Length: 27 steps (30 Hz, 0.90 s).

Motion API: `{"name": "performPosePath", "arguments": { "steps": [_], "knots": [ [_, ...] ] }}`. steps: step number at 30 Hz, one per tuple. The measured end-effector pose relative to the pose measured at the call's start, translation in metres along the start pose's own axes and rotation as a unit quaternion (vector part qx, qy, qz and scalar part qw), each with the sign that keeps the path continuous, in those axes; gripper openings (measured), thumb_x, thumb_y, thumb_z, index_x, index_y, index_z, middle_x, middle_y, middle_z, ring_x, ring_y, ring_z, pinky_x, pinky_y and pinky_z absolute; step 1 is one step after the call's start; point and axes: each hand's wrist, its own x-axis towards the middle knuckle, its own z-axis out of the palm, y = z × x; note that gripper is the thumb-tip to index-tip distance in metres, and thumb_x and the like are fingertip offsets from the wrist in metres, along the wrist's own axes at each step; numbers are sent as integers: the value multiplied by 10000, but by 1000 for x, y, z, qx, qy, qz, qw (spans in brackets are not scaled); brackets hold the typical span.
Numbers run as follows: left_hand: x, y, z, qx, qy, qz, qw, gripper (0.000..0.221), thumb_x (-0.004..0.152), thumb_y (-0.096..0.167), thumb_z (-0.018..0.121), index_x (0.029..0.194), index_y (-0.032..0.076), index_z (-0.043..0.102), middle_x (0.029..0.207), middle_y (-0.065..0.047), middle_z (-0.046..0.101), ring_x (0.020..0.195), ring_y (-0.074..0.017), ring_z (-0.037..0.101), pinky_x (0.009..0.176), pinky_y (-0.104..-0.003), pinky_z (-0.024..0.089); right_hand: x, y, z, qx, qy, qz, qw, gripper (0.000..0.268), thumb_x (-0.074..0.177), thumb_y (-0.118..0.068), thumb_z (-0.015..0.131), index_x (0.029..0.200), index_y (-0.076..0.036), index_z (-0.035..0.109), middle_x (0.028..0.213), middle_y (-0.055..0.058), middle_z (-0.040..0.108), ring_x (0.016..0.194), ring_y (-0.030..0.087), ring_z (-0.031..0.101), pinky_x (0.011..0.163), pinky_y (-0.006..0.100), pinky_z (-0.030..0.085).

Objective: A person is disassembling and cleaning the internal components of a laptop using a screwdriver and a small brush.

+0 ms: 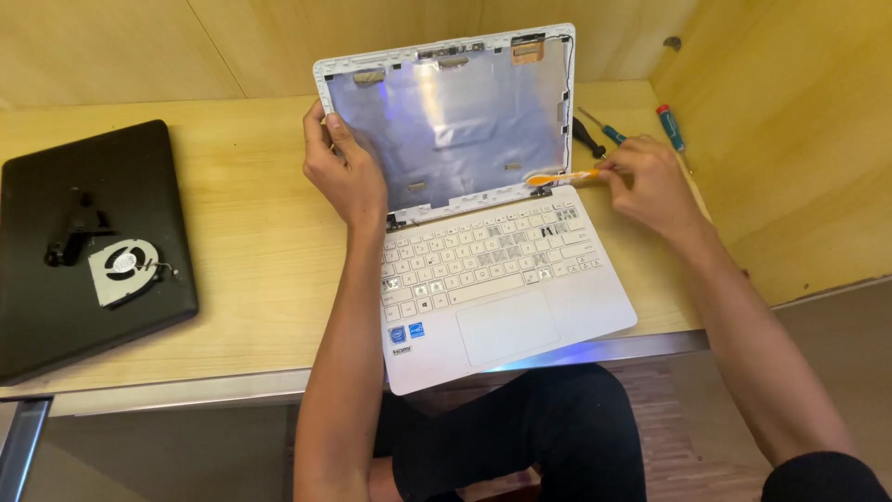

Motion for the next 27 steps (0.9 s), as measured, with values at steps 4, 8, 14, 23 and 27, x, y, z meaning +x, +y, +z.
{"name": "performPosePath", "arguments": {
  "steps": [4,8,14,23,27],
  "knots": [
    [-2,-4,0,-8,-7,3,1000,290,1060,267,435,1128,86,652,818,-7,680,675,-147,565,624,-299,462,-3,5,-2,5,-5,7,1000,86,904,-4,711,926,-57,775,858,85,684,842,271,599,785,391,455],
    [2,-2,1,3,3,2,1000,281,1061,257,431,1115,97,655,747,2,620,633,-147,516,599,-312,422,12,-2,-6,0,-26,9,1000,90,912,-32,723,967,-43,793,849,105,646,829,271,583,780,384,443],
    [0,-9,2,4,4,7,1000,297,1063,277,436,1147,92,653,855,-21,708,713,-170,609,654,-319,479,16,-7,-15,38,-44,45,997,56,915,-24,756,970,-26,768,1008,124,618,886,268,616,820,371,479],
    [2,-20,3,-86,0,-32,996,322,1043,291,505,1171,73,704,1020,-10,758,873,-126,649,718,-270,523,21,-34,4,-11,-3,-45,999,81,919,-22,783,900,-73,723,978,65,633,925,268,592,839,415,416],
    [4,-26,7,-106,-14,-49,993,373,1036,318,519,1205,47,712,1140,-51,765,1015,-150,693,772,-269,552,15,-25,-3,68,-12,-7,998,116,911,42,795,987,-45,785,967,93,589,833,222,571,746,335,421]
  ]
}}
